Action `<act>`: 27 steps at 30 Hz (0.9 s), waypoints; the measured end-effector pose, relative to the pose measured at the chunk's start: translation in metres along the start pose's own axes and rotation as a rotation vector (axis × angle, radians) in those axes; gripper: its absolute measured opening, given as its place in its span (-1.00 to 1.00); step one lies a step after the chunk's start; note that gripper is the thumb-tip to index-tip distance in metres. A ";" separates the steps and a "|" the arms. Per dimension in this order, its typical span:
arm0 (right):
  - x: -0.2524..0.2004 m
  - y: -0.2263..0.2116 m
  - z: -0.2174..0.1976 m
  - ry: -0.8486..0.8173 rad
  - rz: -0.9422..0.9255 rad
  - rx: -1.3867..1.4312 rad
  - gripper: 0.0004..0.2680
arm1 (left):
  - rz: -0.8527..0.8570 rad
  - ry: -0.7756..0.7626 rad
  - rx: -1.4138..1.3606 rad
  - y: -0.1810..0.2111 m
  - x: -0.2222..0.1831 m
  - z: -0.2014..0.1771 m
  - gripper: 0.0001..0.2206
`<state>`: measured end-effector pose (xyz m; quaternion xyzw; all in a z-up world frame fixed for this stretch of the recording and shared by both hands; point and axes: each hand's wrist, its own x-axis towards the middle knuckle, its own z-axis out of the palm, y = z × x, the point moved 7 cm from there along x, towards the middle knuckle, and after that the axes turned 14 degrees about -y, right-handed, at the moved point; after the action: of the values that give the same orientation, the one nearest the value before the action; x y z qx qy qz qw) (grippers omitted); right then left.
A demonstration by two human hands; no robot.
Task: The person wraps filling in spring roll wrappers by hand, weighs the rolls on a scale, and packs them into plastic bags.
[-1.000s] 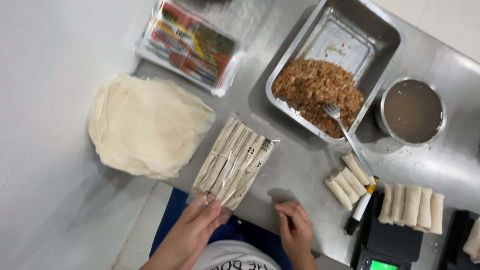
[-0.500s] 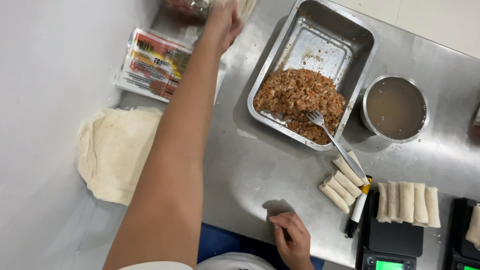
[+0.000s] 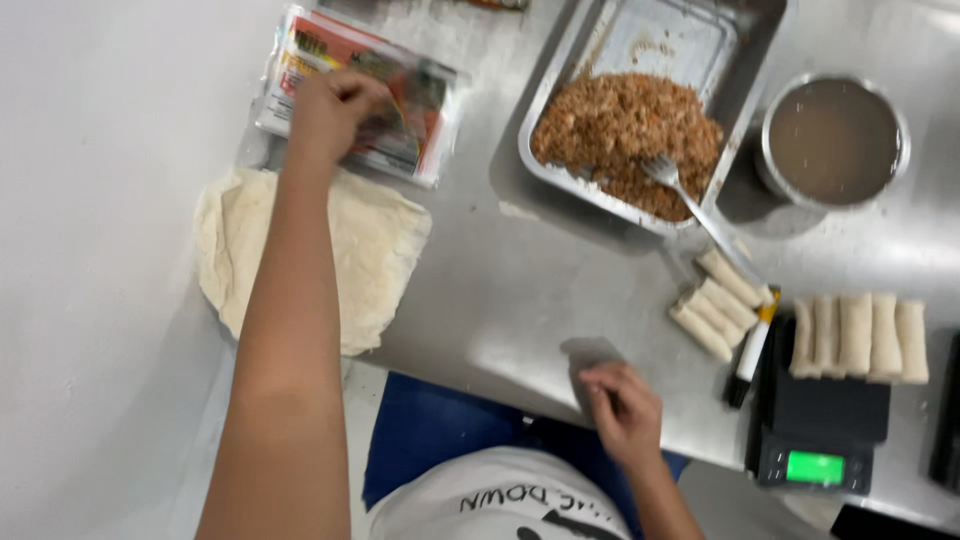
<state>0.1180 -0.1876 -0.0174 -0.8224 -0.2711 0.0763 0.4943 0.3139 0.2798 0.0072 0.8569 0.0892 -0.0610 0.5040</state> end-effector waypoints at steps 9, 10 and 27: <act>0.002 0.012 0.015 -0.221 0.451 0.810 -0.20 | 0.338 -0.224 -0.064 0.104 -0.170 0.209 -0.94; 0.002 0.014 0.011 -0.193 0.520 0.586 -0.51 | 0.358 -0.320 0.001 0.100 -0.179 0.236 -0.87; -0.032 -0.058 -0.033 0.150 0.393 0.621 -0.71 | 0.274 -0.315 -0.294 0.112 -0.229 0.295 -0.90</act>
<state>0.0825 -0.2091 0.0438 -0.6728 -0.0349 0.1879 0.7147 0.1102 -0.0526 0.0036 0.7585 -0.0994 -0.1114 0.6343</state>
